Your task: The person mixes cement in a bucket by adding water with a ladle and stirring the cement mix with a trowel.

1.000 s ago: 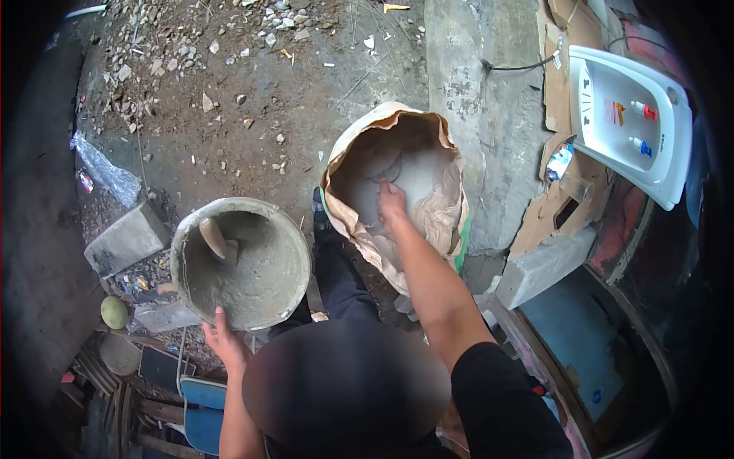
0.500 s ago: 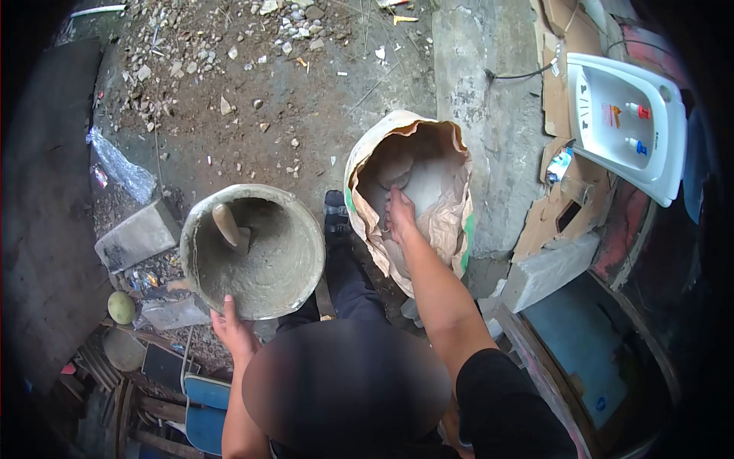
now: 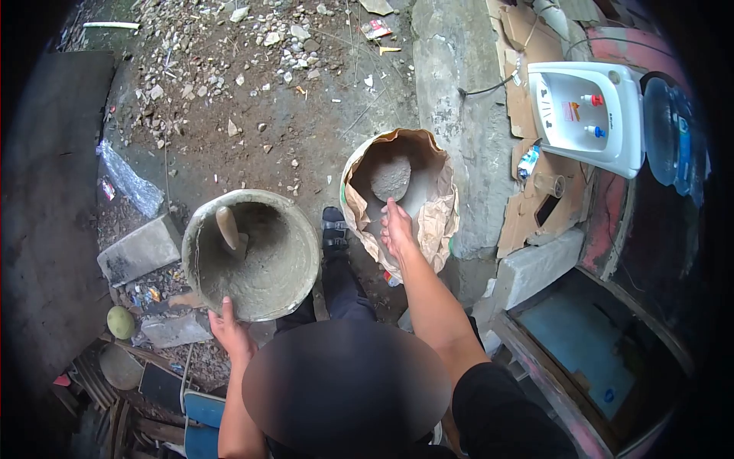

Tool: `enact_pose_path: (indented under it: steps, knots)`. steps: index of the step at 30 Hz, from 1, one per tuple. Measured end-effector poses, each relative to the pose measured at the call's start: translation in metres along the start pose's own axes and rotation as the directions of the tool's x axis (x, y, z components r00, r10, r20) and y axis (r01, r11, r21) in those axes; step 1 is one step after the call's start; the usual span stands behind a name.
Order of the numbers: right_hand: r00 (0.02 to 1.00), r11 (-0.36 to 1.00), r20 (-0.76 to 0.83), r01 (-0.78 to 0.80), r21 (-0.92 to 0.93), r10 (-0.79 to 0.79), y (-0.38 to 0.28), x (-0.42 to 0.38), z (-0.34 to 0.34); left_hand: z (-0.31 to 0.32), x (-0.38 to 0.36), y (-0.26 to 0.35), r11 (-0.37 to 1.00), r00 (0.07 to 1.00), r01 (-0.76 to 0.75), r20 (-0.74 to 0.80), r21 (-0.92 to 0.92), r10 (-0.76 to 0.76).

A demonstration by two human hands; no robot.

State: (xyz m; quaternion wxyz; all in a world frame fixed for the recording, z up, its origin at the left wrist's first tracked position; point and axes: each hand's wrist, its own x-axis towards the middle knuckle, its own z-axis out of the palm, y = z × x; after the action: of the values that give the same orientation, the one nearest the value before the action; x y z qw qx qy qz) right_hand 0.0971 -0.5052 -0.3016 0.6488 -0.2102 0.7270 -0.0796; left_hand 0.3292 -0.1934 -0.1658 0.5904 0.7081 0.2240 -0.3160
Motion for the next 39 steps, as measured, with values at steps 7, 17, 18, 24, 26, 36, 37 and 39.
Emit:
enact_pose_path:
  steps: [7, 17, 18, 24, 26, 36, 37, 39]
  knots:
    - [0.999, 0.993, 0.035, -0.007, 0.114, 0.003, 0.005, -0.024, 0.003, -0.025, 0.014, 0.0, 0.999, 0.998, -0.053, 0.038, 0.012, 0.052]
    - [0.997, 0.995, 0.05, 0.06, 0.076, -0.064, -0.022, -0.078, 0.004, -0.017, 0.014, 0.026, 0.997, 0.992, -0.078, 0.104, 0.014, 0.076]
    - [0.997, 0.995, 0.047, 0.064, 0.08, -0.068, -0.024, -0.083, 0.003, -0.017, 0.015, 0.026, 0.996, 0.991, -0.084, 0.102, 0.022, 0.082]
    - [0.995, 0.99, 0.061, 0.077, 0.116, -0.084, -0.027, -0.124, -0.001, -0.013, 0.016, 0.032, 0.998, 0.991, -0.049, 0.127, 0.035, 0.044]
    - [0.989, 0.987, 0.064, 0.125, 0.102, -0.132, -0.023, -0.137, -0.005, -0.009, 0.016, 0.035, 0.999, 0.99, -0.025, 0.137, 0.032, 0.02]
    - [0.99, 0.992, 0.07, 0.125, 0.014, -0.126, -0.027, -0.177, -0.02, 0.03, 0.017, 0.052, 0.997, 0.983, -0.082, 0.163, 0.003, 0.081]
    - [0.99, 0.992, 0.069, 0.124, 0.014, -0.125, -0.027, -0.178, -0.022, 0.034, 0.018, 0.053, 0.996, 0.981, -0.087, 0.176, 0.008, 0.085]
    - [0.987, 0.99, 0.086, 0.137, 0.011, -0.138, -0.028, -0.179, -0.024, 0.044, 0.018, 0.054, 0.996, 0.981, -0.093, 0.169, -0.007, 0.093]
